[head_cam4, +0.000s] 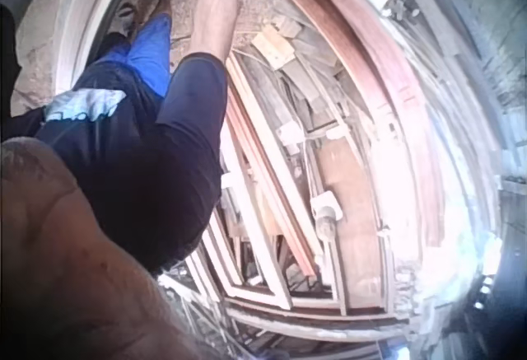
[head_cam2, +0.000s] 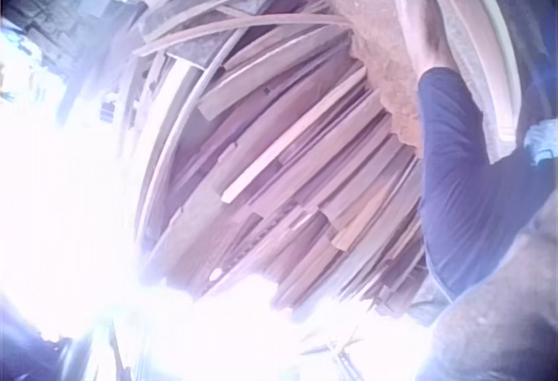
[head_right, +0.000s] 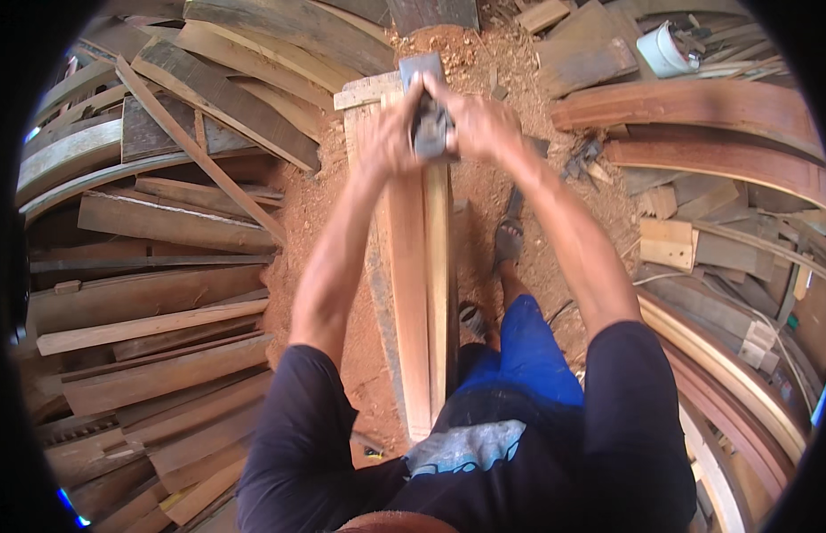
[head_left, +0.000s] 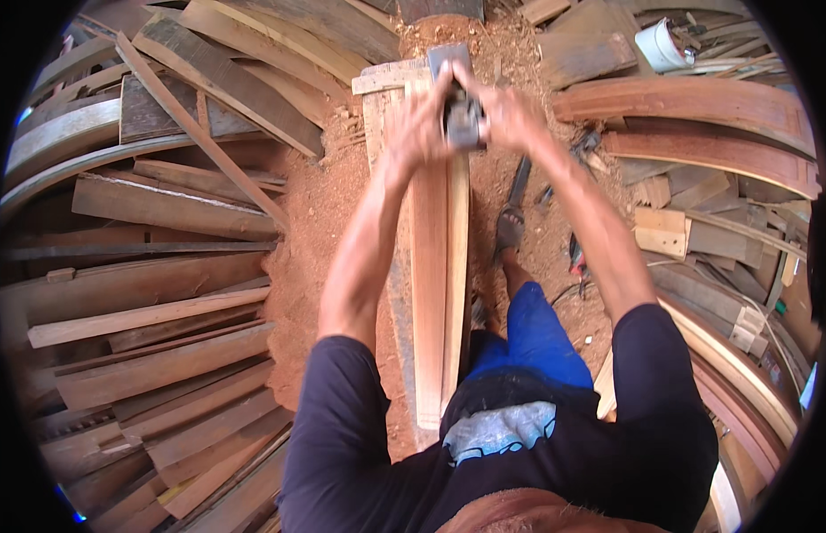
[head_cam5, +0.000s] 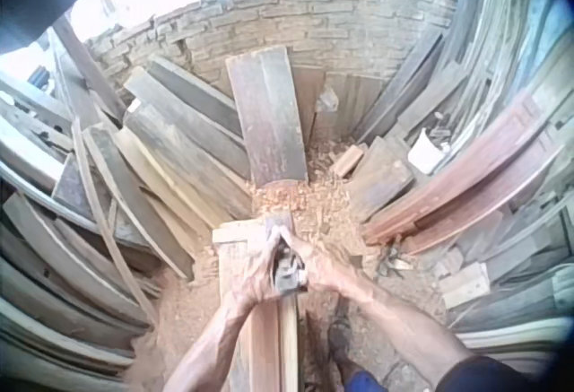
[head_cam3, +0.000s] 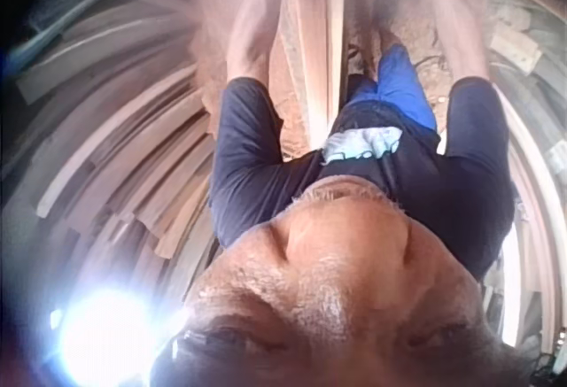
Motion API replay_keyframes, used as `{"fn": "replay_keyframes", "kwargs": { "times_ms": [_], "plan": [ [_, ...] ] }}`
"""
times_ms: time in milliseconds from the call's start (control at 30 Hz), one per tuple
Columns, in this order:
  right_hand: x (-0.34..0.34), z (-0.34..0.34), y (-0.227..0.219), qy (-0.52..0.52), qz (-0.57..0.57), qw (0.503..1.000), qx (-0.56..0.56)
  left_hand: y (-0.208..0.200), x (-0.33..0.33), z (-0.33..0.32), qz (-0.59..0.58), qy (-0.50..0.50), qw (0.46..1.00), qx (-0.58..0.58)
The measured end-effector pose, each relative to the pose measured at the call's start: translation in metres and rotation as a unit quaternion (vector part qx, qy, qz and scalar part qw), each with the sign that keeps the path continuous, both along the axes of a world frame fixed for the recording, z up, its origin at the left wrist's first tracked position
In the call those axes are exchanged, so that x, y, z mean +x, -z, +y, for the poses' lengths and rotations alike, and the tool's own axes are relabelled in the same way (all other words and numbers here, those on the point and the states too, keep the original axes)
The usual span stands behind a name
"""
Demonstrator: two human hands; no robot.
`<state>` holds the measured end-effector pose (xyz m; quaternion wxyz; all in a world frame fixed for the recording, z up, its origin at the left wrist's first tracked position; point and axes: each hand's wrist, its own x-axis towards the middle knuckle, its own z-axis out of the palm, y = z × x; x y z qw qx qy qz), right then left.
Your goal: The person measures and marks a wooden plank using a try square and tape measure, then smooths the plank's surface with a hand plane. The person works on a sawhorse in a cluttered workshop.
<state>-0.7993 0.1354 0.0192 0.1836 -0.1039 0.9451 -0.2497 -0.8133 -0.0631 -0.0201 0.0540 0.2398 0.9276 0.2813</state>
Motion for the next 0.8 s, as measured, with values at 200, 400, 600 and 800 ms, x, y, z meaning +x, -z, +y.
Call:
{"fn": "replay_keyframes", "kwargs": {
  "times_ms": [200,400,600,800],
  "plan": [
    [0.166,-0.024,-0.011,0.007,-0.106,0.993,-0.048,-0.001,0.176,-0.036,-0.073,0.033,0.995,-0.054],
    [-0.058,0.022,0.025,0.014,-0.039,0.999,-0.009,-0.029,-0.05,0.03,-0.041,0.011,0.999,-0.009],
    [0.0,0.071,0.019,0.175,-0.116,0.911,-0.355,-0.102,0.003,-0.005,0.221,-0.101,0.97,0.005],
    [0.246,0.16,0.094,0.447,-0.316,0.755,-0.361,-0.063,0.356,-0.056,-0.115,-0.35,0.9,-0.233]
  ]
}}
